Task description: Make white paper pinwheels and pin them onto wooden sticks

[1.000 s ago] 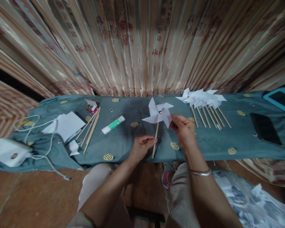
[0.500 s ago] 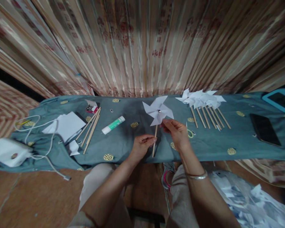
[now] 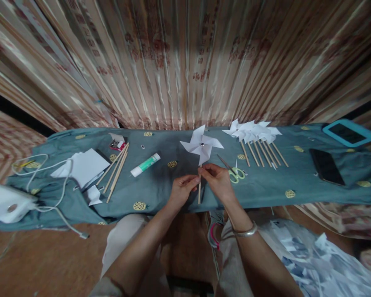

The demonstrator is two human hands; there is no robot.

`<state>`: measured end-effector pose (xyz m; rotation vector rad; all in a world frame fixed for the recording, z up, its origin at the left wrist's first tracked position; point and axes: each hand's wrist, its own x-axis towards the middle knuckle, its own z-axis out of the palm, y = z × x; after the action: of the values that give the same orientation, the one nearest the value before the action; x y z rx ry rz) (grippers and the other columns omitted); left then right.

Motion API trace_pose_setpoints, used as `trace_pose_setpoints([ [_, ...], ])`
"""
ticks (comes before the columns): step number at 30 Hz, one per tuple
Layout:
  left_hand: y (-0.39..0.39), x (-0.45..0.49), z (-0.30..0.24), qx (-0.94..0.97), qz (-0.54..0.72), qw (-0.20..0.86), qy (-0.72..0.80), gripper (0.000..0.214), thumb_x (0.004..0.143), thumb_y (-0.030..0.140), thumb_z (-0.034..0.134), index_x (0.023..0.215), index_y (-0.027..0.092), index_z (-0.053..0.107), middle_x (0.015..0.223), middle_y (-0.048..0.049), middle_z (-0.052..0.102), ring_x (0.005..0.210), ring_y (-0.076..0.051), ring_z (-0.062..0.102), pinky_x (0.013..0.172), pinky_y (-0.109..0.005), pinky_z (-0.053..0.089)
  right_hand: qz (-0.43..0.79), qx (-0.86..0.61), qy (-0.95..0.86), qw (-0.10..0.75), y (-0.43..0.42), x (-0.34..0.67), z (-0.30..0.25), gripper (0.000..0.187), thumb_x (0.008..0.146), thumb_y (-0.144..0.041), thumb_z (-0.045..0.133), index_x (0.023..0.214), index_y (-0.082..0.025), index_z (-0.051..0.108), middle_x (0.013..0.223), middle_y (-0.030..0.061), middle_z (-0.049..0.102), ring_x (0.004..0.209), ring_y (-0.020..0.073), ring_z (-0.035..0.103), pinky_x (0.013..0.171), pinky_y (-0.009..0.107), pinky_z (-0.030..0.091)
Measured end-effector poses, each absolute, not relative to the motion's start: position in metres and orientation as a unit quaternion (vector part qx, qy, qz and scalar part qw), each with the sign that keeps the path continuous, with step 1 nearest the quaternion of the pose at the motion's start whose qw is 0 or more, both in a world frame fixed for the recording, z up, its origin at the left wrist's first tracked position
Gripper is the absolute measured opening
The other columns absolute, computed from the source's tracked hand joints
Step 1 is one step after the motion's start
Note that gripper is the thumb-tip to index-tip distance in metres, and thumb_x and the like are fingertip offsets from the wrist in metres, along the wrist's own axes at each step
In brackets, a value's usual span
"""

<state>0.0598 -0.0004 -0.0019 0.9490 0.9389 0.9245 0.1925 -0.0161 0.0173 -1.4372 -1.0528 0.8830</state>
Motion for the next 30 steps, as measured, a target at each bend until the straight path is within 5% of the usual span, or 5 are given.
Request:
trace_pose_setpoints([
  [11,0.0,0.053,0.0,0.418,0.411,0.687,0.429,0.045,0.057,0.054,0.082,0.076,0.014,0.077,0.068,-0.0041,0.071,0.052,-0.009,0.049,0.056,-0.024,0.042,0.244,-0.674,-0.427,0.551,-0.006,0.25,0.042,0.029,0.071,-0.046,0.07,0.074,-0.017,0.072,0.061,-0.0003,0.065,0.058,0.0143,0.055,0.061,0.028,0.043],
  [20,-0.001,0.052,0.0,0.43,0.41,0.686,0.42,0.04,0.06,0.051,0.08,0.075,0.014,0.077,0.068,-0.0038,0.07,0.052,-0.009,0.047,0.056,-0.024,0.041,-0.016,-0.791,-0.516,0.33,0.027,0.305,0.086,0.024,0.08,-0.037,0.064,0.079,-0.017,0.077,0.07,0.0055,0.074,0.068,0.022,0.068,0.063,0.03,0.043],
  [26,-0.001,0.05,-0.002,0.436,0.402,0.688,0.418,0.037,0.06,0.048,0.079,0.075,0.014,0.077,0.067,-0.0035,0.069,0.054,-0.01,0.049,0.056,-0.024,0.04,-0.065,-0.848,-0.511,0.126,0.068,0.338,0.087,0.031,0.087,-0.036,0.057,0.101,-0.017,0.078,0.093,0.0125,0.078,0.086,0.0276,0.071,0.076,0.036,0.051],
  [30,0.0,0.05,-0.002,0.432,0.402,0.69,0.419,0.036,0.06,0.047,0.079,0.075,0.014,0.077,0.066,-0.0033,0.068,0.055,-0.01,0.049,0.056,-0.024,0.04,-0.062,-0.853,-0.512,0.08,0.081,0.353,0.07,0.031,0.085,-0.032,0.058,0.099,-0.013,0.078,0.096,0.019,0.076,0.092,0.0331,0.07,0.082,0.044,0.052],
])
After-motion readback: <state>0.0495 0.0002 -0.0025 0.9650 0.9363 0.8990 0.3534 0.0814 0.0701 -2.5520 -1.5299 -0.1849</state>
